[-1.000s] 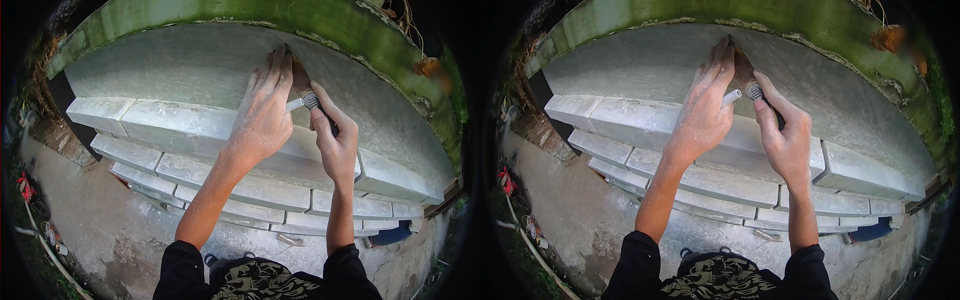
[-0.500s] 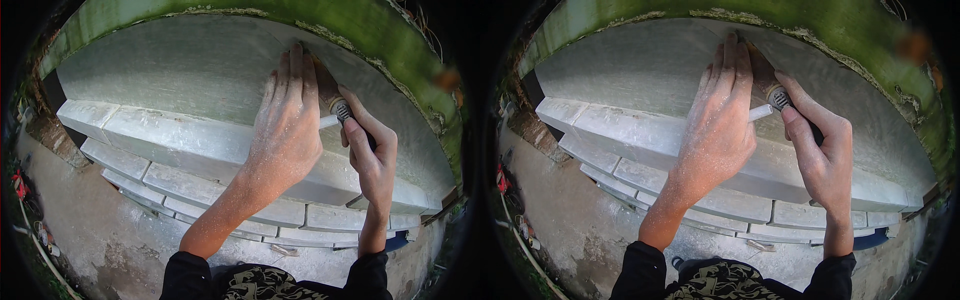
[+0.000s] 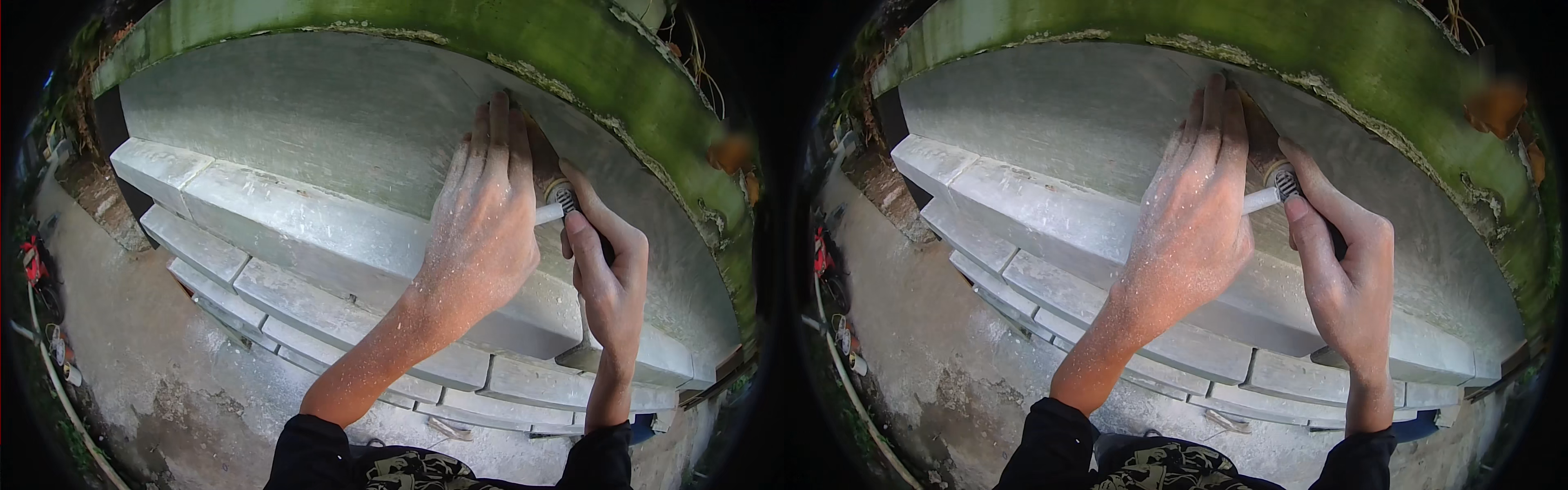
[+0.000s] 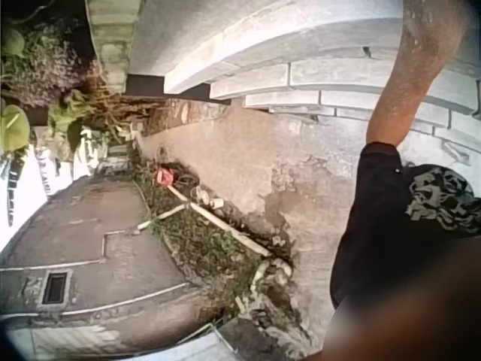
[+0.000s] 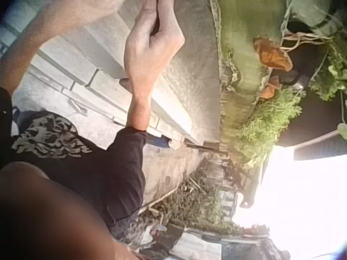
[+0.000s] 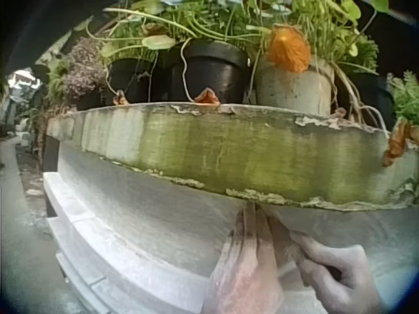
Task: Using a putty knife and sandpaper to smooth and repair a concrete wall structure.
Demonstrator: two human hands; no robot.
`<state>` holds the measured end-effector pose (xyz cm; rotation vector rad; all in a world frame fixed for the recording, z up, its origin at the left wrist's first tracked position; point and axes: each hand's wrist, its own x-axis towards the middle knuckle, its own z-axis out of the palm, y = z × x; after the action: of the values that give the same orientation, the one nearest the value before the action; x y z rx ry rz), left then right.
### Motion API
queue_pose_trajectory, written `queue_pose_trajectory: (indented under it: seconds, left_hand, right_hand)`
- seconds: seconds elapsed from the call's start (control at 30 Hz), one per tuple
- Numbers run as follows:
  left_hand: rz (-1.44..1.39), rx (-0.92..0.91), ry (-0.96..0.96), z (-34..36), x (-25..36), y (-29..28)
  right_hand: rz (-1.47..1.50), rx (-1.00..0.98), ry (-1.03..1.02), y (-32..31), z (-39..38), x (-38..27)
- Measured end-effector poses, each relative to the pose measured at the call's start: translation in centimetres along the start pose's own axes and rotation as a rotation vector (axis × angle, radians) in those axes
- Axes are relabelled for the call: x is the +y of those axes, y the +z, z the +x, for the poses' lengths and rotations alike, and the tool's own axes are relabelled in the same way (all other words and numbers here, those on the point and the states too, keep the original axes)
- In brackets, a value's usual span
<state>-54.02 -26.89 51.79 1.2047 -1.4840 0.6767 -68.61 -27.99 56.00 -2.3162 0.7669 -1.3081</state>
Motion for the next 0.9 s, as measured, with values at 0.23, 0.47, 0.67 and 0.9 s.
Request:
queue_pose_trajectory:
  seconds: [0.23,0.47,0.67,0.9]
  left_hand:
    - [-0.021,-0.162,-0.151,-0.1,-1.6,-2.2]
    - [-0.052,-0.104,-0.035,-0.9,-2.3,-1.6]
    - [-0.226,-0.104,-0.069,-2.4,-4.1,-2.9]
    - [-0.553,0.132,-0.445,-0.7,-5.9,-4.2]
  right_hand:
    - [-0.105,-0.056,-0.141,1.7,1.3,-0.3]
    - [0.063,-0.056,0.066,2.6,-0.4,0.3]
    - [0.379,0.022,0.103,7.8,-2.3,1.1]
    - [0.734,0.095,0.183,12.0,-2.2,-1.0]
